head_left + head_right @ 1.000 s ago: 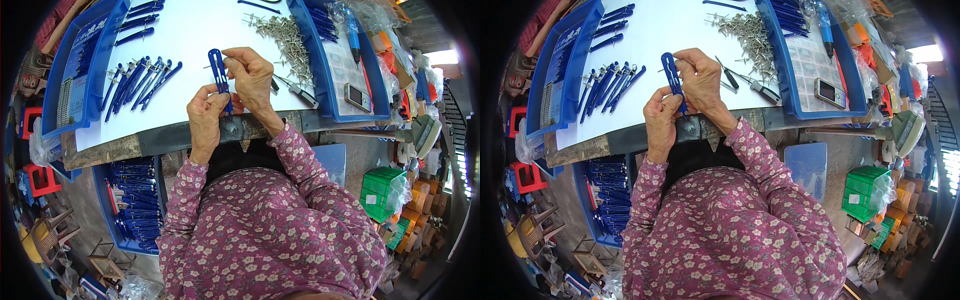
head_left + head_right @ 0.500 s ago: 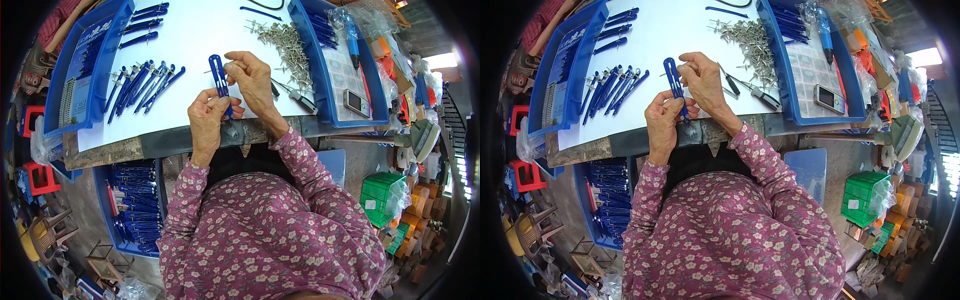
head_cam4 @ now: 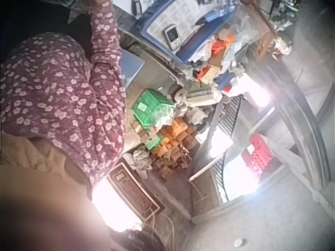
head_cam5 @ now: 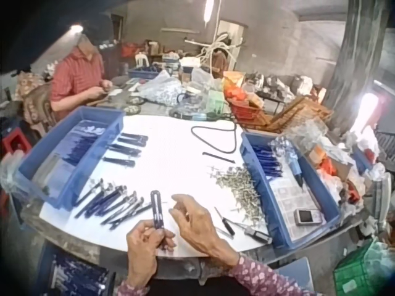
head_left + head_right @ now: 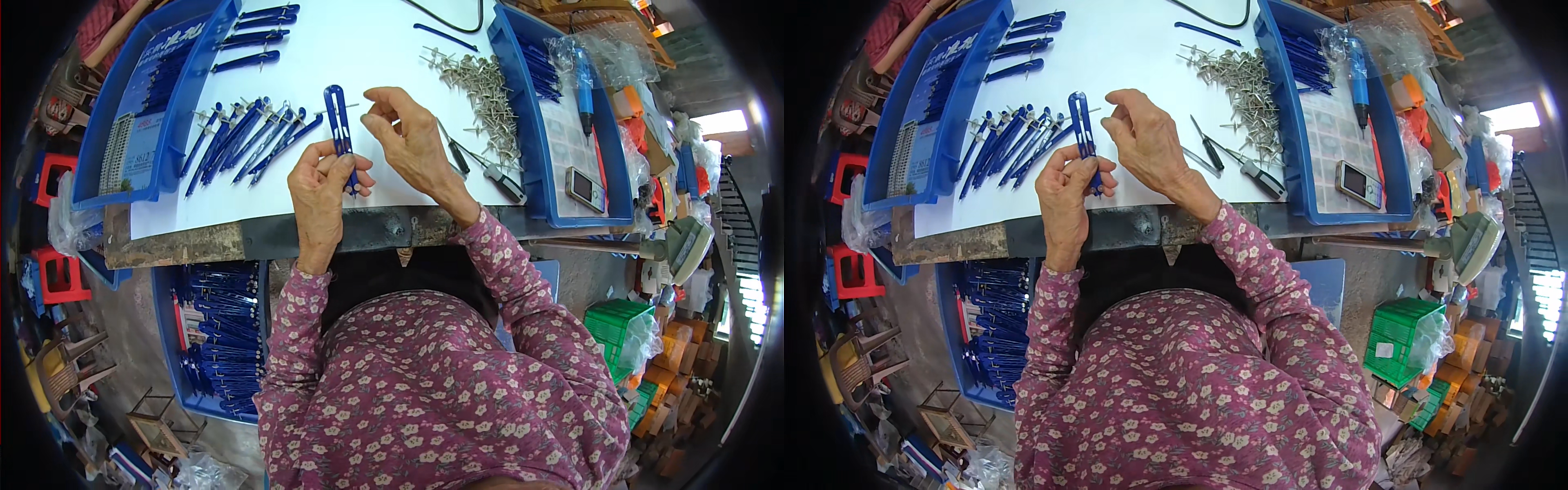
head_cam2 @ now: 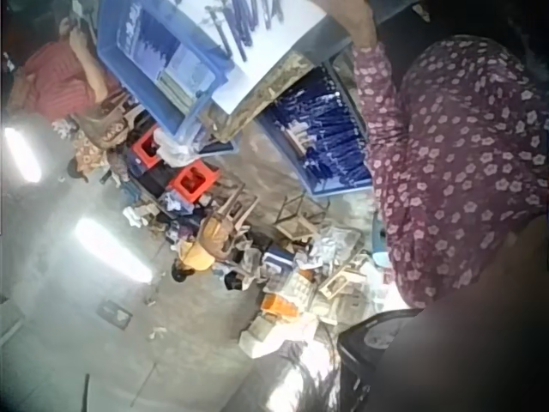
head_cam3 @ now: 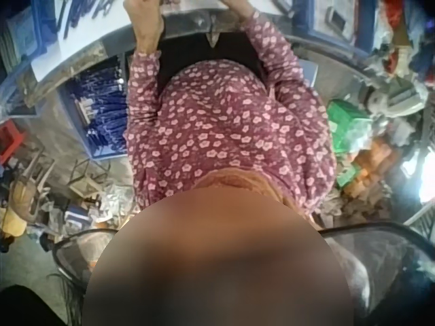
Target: Assembling small metal clips onto blue plastic pen bodies and organizing them on a workbench.
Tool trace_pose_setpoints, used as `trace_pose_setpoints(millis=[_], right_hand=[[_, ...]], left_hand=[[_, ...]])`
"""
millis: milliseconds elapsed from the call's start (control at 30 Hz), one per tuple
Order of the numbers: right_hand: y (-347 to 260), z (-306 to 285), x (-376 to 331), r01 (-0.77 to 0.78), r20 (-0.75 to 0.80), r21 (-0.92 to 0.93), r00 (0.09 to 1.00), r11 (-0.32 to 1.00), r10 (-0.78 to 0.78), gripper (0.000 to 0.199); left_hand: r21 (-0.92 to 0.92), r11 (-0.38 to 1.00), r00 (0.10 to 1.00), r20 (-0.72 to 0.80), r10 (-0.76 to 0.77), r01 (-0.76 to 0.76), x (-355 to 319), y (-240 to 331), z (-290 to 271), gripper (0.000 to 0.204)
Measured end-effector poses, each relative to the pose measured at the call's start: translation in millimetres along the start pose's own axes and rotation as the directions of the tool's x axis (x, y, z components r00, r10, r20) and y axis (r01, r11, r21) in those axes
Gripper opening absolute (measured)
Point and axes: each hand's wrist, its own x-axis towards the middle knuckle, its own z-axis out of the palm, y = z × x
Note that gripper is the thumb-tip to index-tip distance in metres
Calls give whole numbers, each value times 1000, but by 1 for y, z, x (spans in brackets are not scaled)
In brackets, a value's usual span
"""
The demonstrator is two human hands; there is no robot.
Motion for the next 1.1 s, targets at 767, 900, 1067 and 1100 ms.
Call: trace_pose_setpoints(millis=[767,900,1067,1100], right_hand=[[-26,53,-73,654,511,-246,715,716,-477,30],[-28,58,-77,623,476,-298,754,723,-453,25],[-34,61,-78,590,484,-351,779,727,-399,19],[-36,61,-78,576,478,-349,788,739,-388,19]], left_hand=[[774,608,839,202,-505,180,-26,96,-116,27],[809,586,905,211,-371,52,-36,92,-116,28],[850,463,941,327,-87,-252,-45,83,-121,31],[843,420,932,362,16,-335,-47,79,-123,30]])
